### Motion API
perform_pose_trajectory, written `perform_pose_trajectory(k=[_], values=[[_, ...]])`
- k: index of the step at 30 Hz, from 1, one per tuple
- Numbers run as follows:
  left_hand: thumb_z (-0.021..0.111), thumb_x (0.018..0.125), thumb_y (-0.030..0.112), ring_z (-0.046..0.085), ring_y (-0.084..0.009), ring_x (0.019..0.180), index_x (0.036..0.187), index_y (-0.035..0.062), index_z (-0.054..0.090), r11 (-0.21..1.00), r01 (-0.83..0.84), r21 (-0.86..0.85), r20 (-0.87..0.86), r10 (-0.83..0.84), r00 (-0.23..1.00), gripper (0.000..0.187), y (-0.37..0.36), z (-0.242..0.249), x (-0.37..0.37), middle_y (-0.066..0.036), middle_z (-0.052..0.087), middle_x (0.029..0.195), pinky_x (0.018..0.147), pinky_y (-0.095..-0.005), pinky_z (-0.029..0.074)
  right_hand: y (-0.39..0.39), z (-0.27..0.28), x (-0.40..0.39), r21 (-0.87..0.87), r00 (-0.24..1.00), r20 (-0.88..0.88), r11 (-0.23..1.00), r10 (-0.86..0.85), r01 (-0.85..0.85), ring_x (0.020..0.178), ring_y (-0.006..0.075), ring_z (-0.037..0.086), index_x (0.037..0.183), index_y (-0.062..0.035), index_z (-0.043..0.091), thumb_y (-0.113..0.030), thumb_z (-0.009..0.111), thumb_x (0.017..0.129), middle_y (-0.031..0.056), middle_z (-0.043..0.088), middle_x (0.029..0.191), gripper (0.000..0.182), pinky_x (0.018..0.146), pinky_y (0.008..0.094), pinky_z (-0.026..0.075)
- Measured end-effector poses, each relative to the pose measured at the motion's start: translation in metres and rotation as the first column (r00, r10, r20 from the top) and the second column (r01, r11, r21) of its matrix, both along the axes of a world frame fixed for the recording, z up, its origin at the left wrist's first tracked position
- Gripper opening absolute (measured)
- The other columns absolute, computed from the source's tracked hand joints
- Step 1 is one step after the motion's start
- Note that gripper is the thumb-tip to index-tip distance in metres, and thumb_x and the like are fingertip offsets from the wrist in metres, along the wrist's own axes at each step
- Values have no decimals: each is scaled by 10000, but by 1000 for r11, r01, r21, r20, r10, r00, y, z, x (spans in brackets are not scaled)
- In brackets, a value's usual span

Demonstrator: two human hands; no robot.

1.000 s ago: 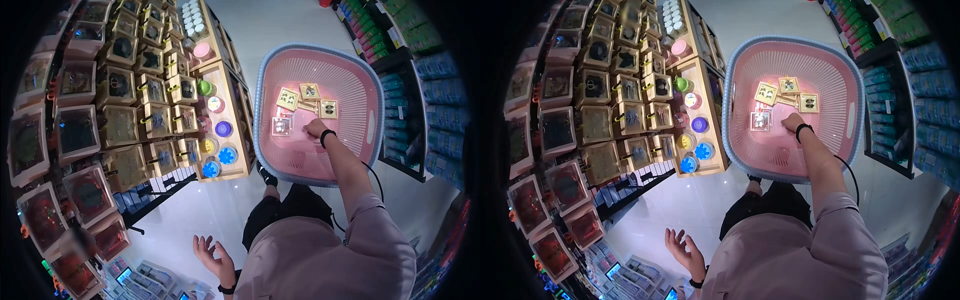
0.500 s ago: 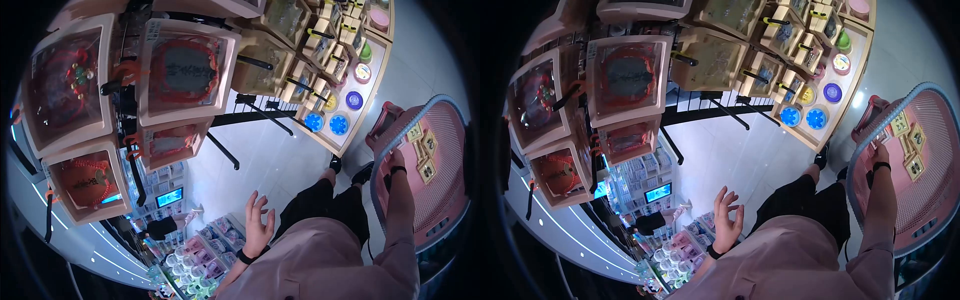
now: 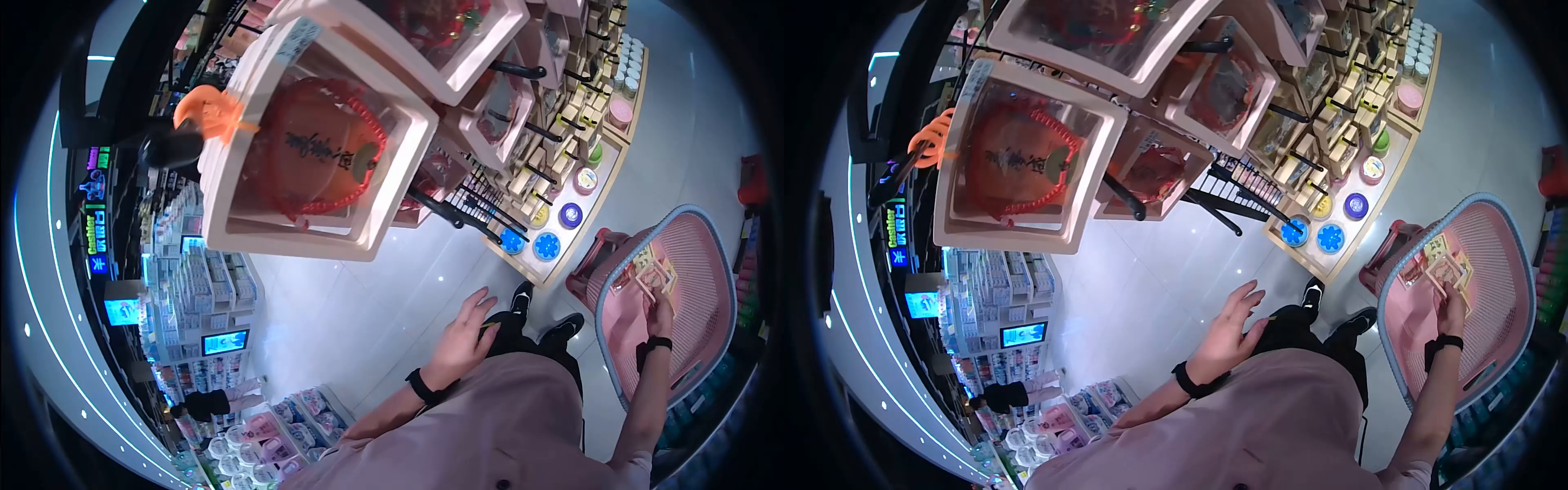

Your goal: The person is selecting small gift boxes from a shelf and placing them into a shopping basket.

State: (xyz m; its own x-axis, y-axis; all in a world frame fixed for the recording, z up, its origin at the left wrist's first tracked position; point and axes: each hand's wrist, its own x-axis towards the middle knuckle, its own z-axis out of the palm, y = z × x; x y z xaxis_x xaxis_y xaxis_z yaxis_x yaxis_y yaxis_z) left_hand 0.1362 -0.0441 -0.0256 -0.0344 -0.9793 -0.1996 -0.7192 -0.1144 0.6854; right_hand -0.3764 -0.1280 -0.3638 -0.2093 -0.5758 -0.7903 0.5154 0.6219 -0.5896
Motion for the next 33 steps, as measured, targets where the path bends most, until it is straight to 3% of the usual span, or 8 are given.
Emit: perform_pose_trajectory(k=[1, 4, 7, 10, 13, 22, 28, 33], values=[[680, 940, 119, 615, -401, 1172, 1355, 52, 509, 999, 43, 23, -31, -42, 999, 453, -7, 1, 1, -203, 456, 1473, 920, -427, 553, 3, 19, -5, -32, 1000, 1, 999, -5, 5, 923, 107, 651, 1179, -102, 652, -253, 652, 988, 21, 689, 1106, 243, 747, 195, 521], [682, 935, 139, 611, -418, 1153, 1348, 62, 507, 972, 231, -35, -40, -232, 972, 455, -24, -7, 10, -200, 505, 1419, 897, -444, 559, 19, 120, 36, -279, 992, 13, 952, -128, 127, 993, 121, 662, 1169, -72, 640, -220, 649, 1001, 40, 690, 1131, 225, 787, 207, 522], [709, 908, 97, 640, -399, 1094, 1323, 36, 524, 922, 363, -135, -82, -376, 923, 458, -36, -22, 14, -195, 575, 1322, 862, -432, 569, 53, 196, 88, -329, 956, 21, 901, -292, 282, 1031, 131, 664, 1143, -58, 634, -191, 653, 1001, 52, 689, 1116, 196, 789, 220, 522], [740, 869, 31, 660, -376, 1024, 1293, -5, 542, 885, 442, -144, -293, -465, 835, 469, -49, -23, 16, -192, 633, 1212, 850, -400, 563, 86, 258, 159, -387, 939, -57, 874, -340, 293, 940, 103, 658, 1121, -82, 635, -198, 675, 989, 24, 686, 1046, 180, 743, 201, 525], [712, 911, 41, 680, -313, 1034, 1357, 5, 523, 811, 583, -39, -267, -571, 777, 486, -58, -21, 9, -196, 646, 1196, 868, -356, 560, 103, 311, 229, -410, 947, -117, 883, -300, 229, 838, 68, 652, 1129, -56, 632, -168, 659, 992, 7, 683, 991, 179, 732, 212, 563], [623, 989, 44, 641, -205, 1124, 1487, -23, 378, 780, 626, 14, -634, -477, 608, 559, -62, -1, -25, -170, 617, 1315, 954, -323, 507, 118, 347, 290, -474, 997, -68, 880, -44, 7, 898, 58, 649, 1149, -47, 601, -160, 656, 1001, 23, 713, 1022, 194, 771, 202, 491], [663, 966, 64, 612, -217, 1181, 1550, -12, 262, 726, 686, 37, -695, -474, 540, 713, -59, -7, -49, -162, 586, 1355, 993, -341, 479, 137, 334, 292, -564, 977, -187, 825, -101, -22, 909, 42, 617, 1171, -13, 586, -98, 672, 983, 11, 680, 1042, 224, 785, 242, 512], [733, 926, 134, 578, -222, 1236, 1583, 7, 177, 676, 734, 67, -649, -530, 546, 869, -44, -3, -70, -167, 502, 1442, 1017, -367, 470, 157, 352, 275, -456, 728, -684, 807, -49, -374, 919, 186, 675, 1249, -11, 591, -114, 756, 882, 95, 676, 1098, 416, 824, 316, 538]])
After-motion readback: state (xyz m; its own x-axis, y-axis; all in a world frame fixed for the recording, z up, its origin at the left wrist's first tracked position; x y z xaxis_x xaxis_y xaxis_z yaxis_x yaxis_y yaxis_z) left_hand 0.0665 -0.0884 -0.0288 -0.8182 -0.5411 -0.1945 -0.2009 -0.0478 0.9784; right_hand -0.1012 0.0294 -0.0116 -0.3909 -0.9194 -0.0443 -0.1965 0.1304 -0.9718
